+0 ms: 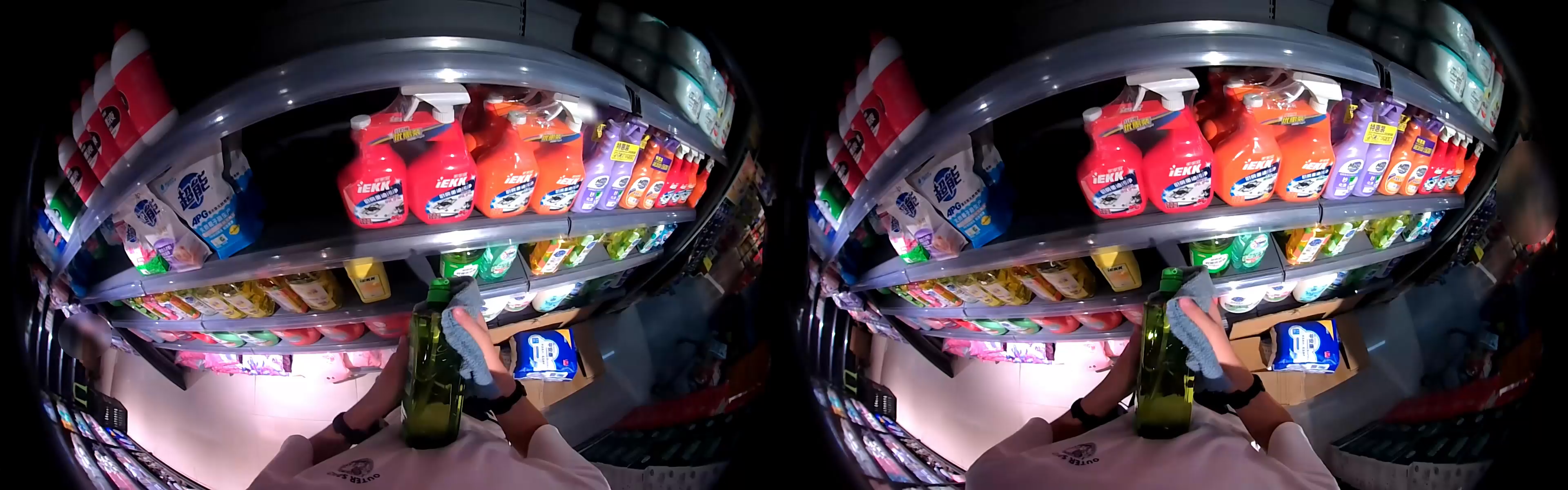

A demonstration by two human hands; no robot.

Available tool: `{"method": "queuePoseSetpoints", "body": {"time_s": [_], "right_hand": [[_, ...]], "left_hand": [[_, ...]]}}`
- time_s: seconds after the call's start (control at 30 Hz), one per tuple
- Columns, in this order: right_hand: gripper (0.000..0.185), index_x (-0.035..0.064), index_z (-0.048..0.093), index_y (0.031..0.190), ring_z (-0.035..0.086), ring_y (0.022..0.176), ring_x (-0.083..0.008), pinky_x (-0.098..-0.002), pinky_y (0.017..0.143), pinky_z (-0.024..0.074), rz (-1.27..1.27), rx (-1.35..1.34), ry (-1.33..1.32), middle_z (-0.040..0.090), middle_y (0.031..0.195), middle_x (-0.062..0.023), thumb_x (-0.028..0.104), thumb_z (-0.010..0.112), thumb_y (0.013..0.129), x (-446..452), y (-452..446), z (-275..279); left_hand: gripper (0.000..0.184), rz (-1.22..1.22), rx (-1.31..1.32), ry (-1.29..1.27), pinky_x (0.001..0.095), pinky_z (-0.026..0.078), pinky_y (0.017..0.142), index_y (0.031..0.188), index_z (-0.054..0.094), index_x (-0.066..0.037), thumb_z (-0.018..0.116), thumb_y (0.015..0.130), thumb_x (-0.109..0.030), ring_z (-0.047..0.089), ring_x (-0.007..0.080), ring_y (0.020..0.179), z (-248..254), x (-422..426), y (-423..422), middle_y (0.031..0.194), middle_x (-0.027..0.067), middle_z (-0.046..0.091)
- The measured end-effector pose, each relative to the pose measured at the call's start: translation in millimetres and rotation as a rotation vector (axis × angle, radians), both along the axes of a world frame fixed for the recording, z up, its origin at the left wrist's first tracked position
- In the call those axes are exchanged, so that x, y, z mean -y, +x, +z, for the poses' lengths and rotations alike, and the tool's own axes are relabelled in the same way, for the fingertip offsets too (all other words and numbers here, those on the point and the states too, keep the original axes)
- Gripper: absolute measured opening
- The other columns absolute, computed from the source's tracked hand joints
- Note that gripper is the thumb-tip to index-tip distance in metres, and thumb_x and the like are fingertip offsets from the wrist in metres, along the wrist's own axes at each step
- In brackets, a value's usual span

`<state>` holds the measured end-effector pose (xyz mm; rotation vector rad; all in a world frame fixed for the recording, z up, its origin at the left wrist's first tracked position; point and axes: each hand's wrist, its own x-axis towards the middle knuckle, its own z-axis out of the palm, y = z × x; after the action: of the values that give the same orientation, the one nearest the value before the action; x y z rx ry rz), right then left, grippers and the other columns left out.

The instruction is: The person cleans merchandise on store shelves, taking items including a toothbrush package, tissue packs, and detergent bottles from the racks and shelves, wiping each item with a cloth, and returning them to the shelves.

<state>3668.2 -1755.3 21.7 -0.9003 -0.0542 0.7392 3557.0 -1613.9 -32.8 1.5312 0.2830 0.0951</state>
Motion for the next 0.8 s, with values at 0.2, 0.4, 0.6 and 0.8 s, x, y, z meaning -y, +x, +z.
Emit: {"method": "queuePoseSetpoints", "body": {"time_s": [0.2,0.4,0.6,0.8], "right_hand": [[0.047,0.0028,0.049,0.132,0.057,0.102,-0.0131,-0.0284,0.091,0.0457,0.220,0.429,0.035,0.061,0.111,-0.0035,0.015,0.069,0.091,-14.0,-1.5,-48.6],[0.061,-0.0003,0.045,0.138,0.055,0.114,-0.0188,-0.0294,0.098,0.0444,0.349,0.319,-0.078,0.059,0.122,-0.0090,0.027,0.069,0.089,-13.0,-7.1,-89.3],[0.046,-0.0018,0.051,0.133,0.058,0.115,-0.0198,-0.0326,0.102,0.0442,0.338,-0.313,0.066,0.061,0.123,-0.0084,0.022,0.061,0.095,13.6,-25.0,-21.4],[0.043,0.0055,0.054,0.134,0.059,0.112,-0.0074,-0.0217,0.095,0.0465,0.500,-0.229,0.108,0.061,0.125,-0.0012,0.033,0.049,0.101,29.3,-23.5,-57.1]], "left_hand": [[0.046,0.154,0.089,0.466,0.0313,0.049,0.080,0.123,0.053,-0.001,0.038,0.106,-0.040,0.062,0.0168,0.088,36.7,-0.4,-13.3,0.094,0.0088,0.065],[0.043,0.190,-0.094,0.551,0.0301,0.049,0.077,0.122,0.054,-0.002,0.043,0.104,-0.039,0.062,0.0156,0.085,23.9,-44.0,-17.7,0.090,0.0074,0.064],[0.049,-0.157,-0.010,-0.175,0.0314,0.048,0.088,0.119,0.058,-0.001,0.043,0.102,-0.045,0.062,0.0201,0.099,73.9,-75.8,52.4,0.098,0.0089,0.062],[0.037,-0.391,0.253,-0.724,0.0518,0.036,0.109,0.079,0.054,-0.008,0.051,0.095,-0.041,0.052,0.0353,0.122,49.5,-51.8,81.3,0.100,0.0103,0.061]]}}
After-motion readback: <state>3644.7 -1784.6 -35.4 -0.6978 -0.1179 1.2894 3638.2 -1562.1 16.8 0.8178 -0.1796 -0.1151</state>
